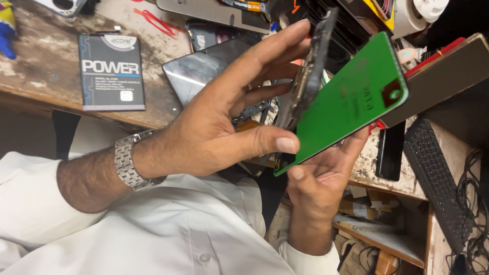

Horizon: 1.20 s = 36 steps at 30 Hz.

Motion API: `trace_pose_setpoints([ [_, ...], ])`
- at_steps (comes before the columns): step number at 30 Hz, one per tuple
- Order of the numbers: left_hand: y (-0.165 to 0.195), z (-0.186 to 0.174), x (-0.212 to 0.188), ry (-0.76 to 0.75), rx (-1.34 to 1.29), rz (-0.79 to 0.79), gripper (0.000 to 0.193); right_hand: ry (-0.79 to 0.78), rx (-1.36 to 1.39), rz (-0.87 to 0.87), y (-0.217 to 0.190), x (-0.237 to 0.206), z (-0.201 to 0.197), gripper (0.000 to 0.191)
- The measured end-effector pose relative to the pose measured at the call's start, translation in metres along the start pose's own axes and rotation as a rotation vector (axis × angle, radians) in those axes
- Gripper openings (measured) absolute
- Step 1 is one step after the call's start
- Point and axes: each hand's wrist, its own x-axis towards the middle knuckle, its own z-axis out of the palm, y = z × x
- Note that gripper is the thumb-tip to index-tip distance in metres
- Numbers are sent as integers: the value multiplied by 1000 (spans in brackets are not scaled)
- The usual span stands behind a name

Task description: The person applies adhesive to the edges of a smartphone chassis, then installs the motherboard, reconnects internal cables, and places a new battery into the chassis. The person handles the chassis, motherboard, battery, and adhesive tube during the process.

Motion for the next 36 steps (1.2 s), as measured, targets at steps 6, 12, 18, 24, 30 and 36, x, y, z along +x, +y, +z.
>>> trace_pose_setpoints([
  [6,-4,11,14,-15,108,46,87,77,2,-43,-1,-4,-10,121],
  [12,-4,14,21,-41,52,3,88,45,-50,-38,-8,1,-6,117],
  [18,-10,15,25,-43,56,16,88,29,-37,-11,-13,1,2,117],
  [24,-13,17,27,-38,53,10,87,21,-54,23,-18,6,3,115],
  [30,-18,17,30,-24,-43,-26,84,20,20,73,-22,10,2,108],
  [36,-18,20,34,21,-152,-78,83,37,23,107,-24,7,5,109],
])
